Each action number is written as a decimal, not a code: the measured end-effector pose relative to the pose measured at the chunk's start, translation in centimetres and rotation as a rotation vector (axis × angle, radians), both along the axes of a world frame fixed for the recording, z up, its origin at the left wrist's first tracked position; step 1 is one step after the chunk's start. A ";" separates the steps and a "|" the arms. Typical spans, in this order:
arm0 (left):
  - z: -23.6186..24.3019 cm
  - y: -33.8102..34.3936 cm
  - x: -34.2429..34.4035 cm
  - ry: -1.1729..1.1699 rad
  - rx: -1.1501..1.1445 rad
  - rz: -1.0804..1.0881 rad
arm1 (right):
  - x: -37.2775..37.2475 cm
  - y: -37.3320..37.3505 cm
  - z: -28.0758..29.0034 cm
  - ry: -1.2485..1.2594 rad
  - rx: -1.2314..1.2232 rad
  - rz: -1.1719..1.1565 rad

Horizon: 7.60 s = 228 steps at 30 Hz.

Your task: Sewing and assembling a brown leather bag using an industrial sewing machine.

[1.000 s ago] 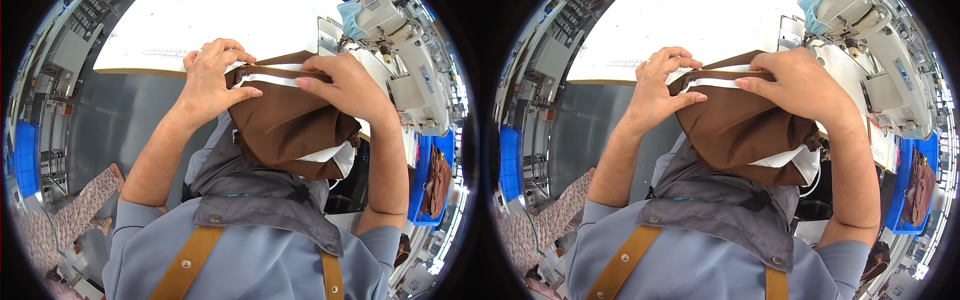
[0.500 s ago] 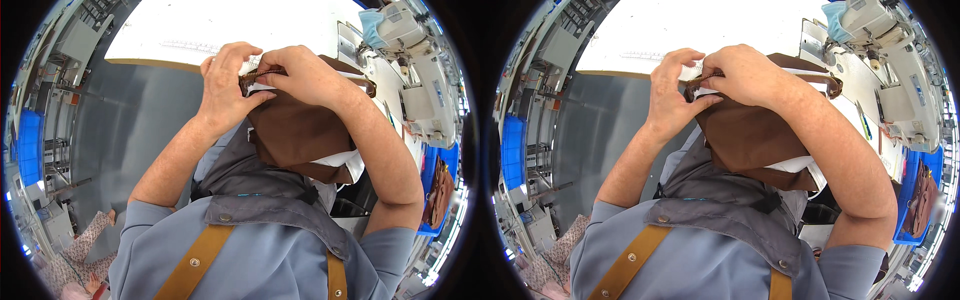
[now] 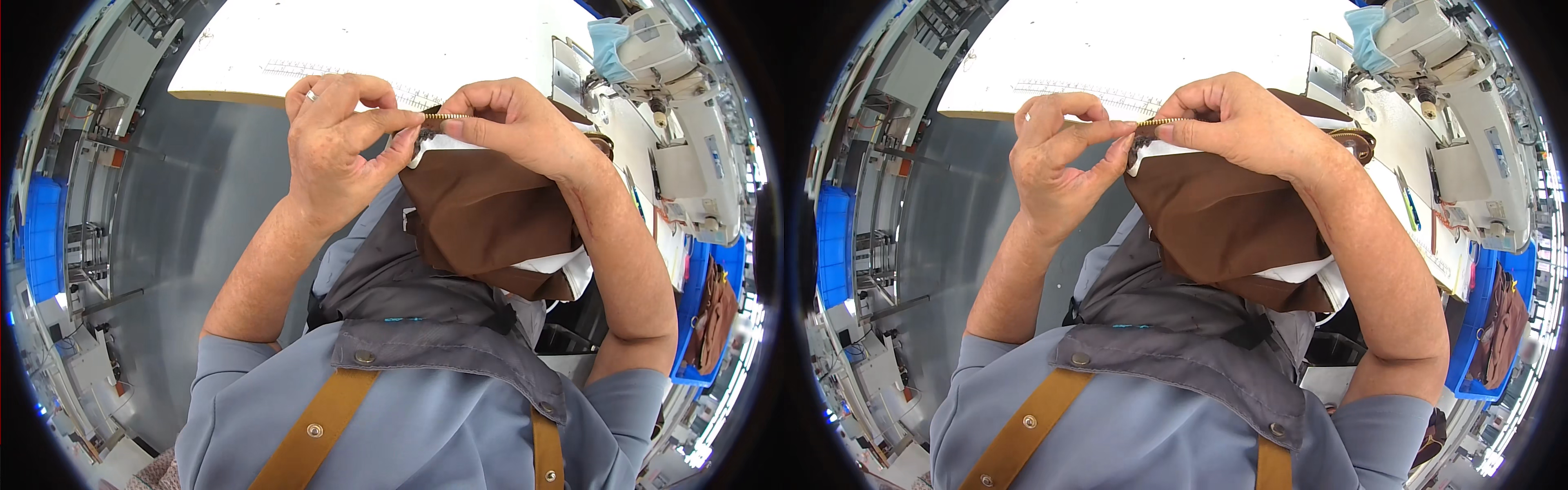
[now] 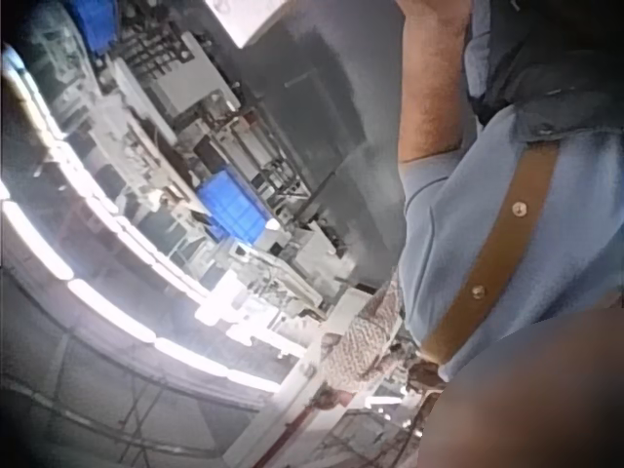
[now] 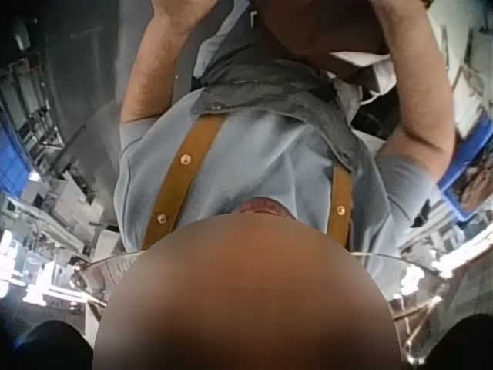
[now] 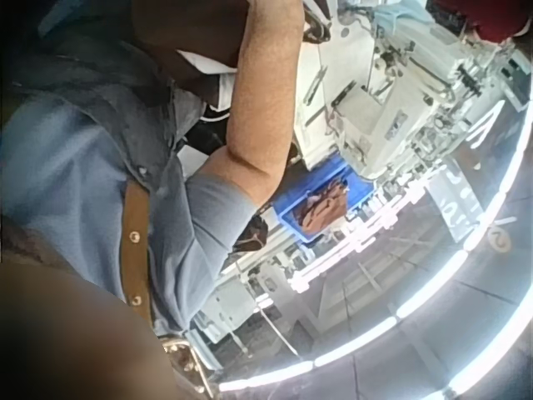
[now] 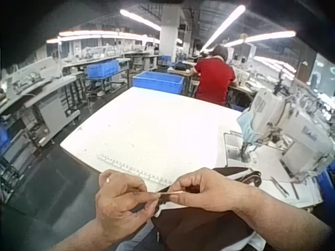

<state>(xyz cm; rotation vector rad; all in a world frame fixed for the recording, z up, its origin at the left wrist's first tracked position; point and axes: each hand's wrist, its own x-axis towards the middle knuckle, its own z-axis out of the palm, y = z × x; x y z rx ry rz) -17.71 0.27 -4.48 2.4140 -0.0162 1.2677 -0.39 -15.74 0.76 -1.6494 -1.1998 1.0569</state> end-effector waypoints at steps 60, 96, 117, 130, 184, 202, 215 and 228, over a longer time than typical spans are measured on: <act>1.5 4.4 -0.9 0.194 -0.713 -0.875 | -0.6 -0.8 0.6 -0.075 0.042 0.009; 0.9 -0.7 0.1 0.401 -0.872 -0.507 | -5.2 -8.8 5.6 -0.415 0.215 0.072; 2.2 -7.5 0.2 0.221 -0.504 -0.272 | -7.9 -13.9 2.6 -0.372 0.021 -0.631; 1.6 -4.8 0.3 0.239 -1.198 -0.430 | -8.8 -5.8 -3.3 0.988 0.391 -0.717; 6.6 -4.5 3.7 0.281 -0.225 -0.591 | -9.9 -6.8 -3.4 0.474 0.708 -0.682; 7.8 -1.2 2.5 0.253 -0.509 -0.581 | -9.4 -7.1 -3.6 0.537 0.709 -0.730; 6.4 -3.8 5.1 0.156 -0.227 -0.434 | -9.4 -7.4 -3.8 0.543 0.739 -0.690; 7.5 -5.3 0.7 0.176 0.234 -0.295 | -9.4 -7.0 -3.5 0.527 0.665 -0.730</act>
